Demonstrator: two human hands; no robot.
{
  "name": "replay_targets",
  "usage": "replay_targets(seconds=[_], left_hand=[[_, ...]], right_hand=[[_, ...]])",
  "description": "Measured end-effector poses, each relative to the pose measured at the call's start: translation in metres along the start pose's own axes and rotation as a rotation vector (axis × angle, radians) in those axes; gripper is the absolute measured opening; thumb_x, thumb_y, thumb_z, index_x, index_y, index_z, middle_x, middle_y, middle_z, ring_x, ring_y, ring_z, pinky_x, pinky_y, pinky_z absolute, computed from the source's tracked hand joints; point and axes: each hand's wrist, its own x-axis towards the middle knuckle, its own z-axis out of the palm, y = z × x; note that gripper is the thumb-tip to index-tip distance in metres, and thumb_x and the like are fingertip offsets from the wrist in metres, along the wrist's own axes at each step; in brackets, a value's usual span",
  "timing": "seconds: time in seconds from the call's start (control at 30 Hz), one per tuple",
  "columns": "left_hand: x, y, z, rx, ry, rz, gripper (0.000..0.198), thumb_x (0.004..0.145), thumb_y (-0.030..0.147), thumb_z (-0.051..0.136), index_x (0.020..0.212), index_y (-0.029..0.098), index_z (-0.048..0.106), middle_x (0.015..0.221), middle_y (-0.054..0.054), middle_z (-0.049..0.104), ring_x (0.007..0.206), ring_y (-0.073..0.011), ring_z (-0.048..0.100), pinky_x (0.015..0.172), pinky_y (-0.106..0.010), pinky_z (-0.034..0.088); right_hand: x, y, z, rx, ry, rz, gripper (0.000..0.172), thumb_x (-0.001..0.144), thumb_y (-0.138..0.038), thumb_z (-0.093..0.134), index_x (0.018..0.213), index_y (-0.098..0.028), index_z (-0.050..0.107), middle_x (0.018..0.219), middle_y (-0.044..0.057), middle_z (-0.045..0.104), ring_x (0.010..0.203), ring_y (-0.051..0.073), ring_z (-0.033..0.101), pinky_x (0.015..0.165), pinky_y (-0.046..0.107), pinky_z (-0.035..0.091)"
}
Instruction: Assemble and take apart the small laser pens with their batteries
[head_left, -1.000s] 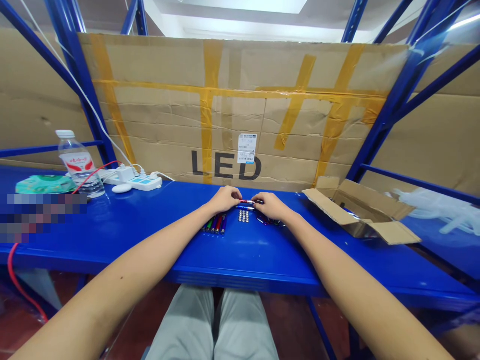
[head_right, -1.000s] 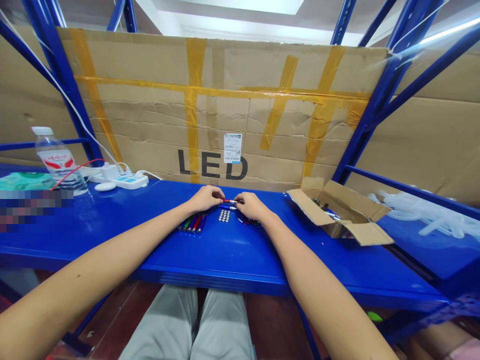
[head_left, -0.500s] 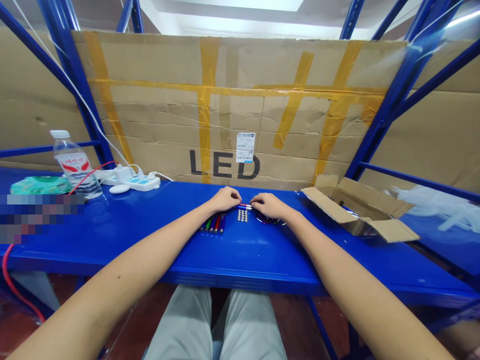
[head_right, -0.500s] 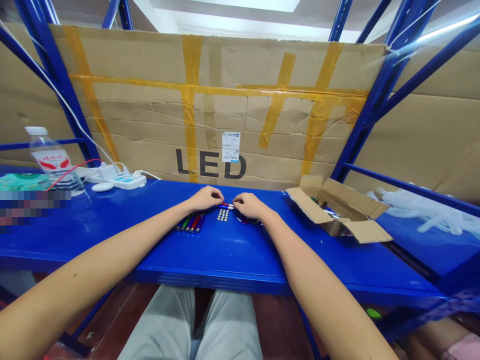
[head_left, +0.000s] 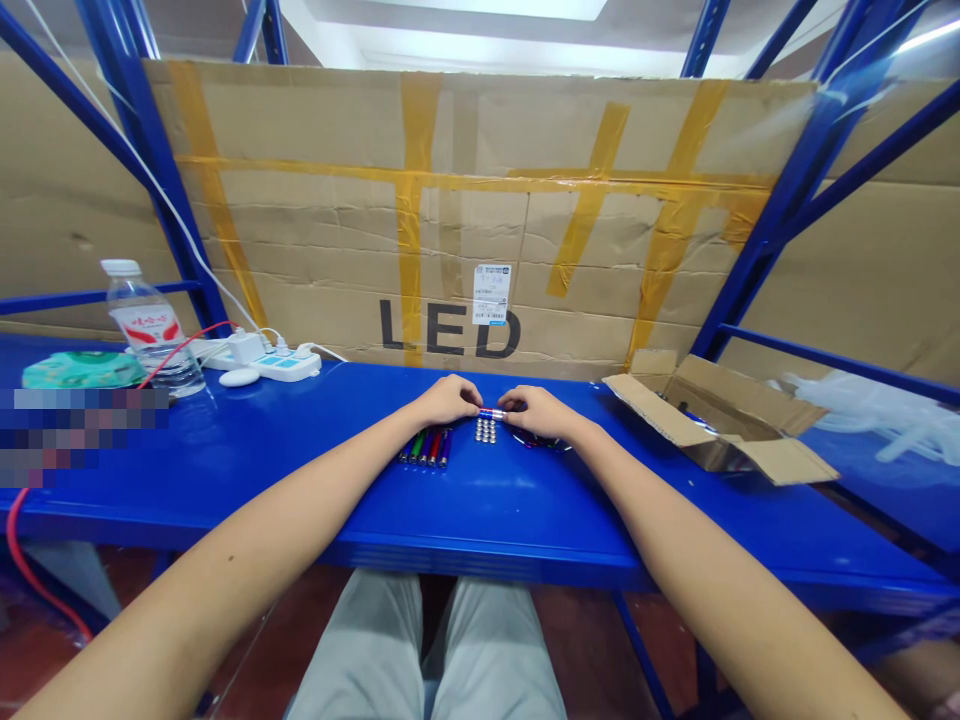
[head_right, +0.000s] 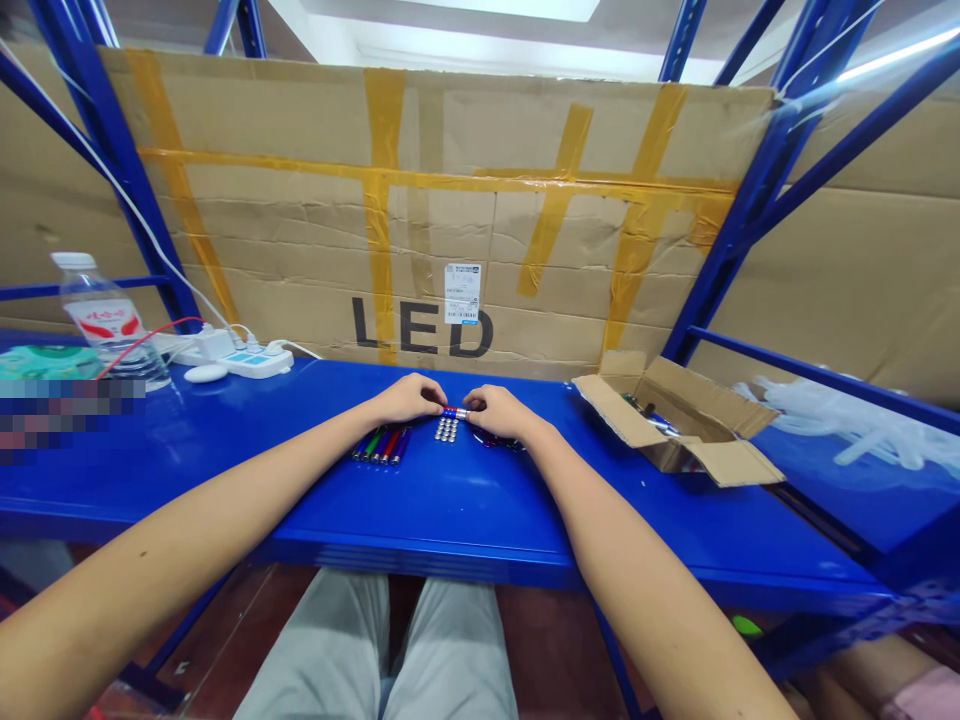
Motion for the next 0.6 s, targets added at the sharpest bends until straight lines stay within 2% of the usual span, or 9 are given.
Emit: replay_targets(seconds=[0.2, 0.5, 0.6], left_hand=[[-0.0014, 0.0021, -0.0012, 0.020, -0.034, -0.025, 0.018, 0.069, 0.021, 0.069, 0.084, 0.015, 0.074, 0.087, -0.006, 0.075, 0.084, -0.0195, 0.067, 0.078, -0.029, 0.048], [-0.0001, -0.0005, -0.0017, 0.012, -0.024, -0.021, 0.018, 0.069, 0.021, 0.070, 0.085, 0.015, 0.074, 0.087, -0.005, 0.074, 0.085, -0.0190, 0.067, 0.079, -0.029, 0.049], [0.0005, -0.0031, -0.0016, 0.017, -0.006, -0.017, 0.017, 0.070, 0.022, 0.067, 0.085, 0.015, 0.074, 0.089, -0.005, 0.074, 0.087, -0.0191, 0.067, 0.081, -0.029, 0.049]], right_hand=[[-0.0006, -0.0005, -0.0008, 0.002, -0.005, 0.010, 0.026, 0.084, -0.029, 0.062, 0.104, -0.016, 0.072, 0.108, 0.011, 0.072, 0.092, 0.020, 0.066, 0.082, 0.029, 0.050], [0.0018, 0.0003, 0.0013, 0.023, 0.008, 0.005, 0.031, 0.081, -0.028, 0.065, 0.109, -0.014, 0.070, 0.113, 0.012, 0.070, 0.098, 0.022, 0.065, 0.088, 0.032, 0.050], [0.0021, 0.0016, 0.0003, 0.055, 0.014, 0.017, 0.030, 0.082, -0.022, 0.062, 0.110, -0.014, 0.069, 0.113, 0.013, 0.070, 0.098, 0.022, 0.066, 0.089, 0.033, 0.050]])
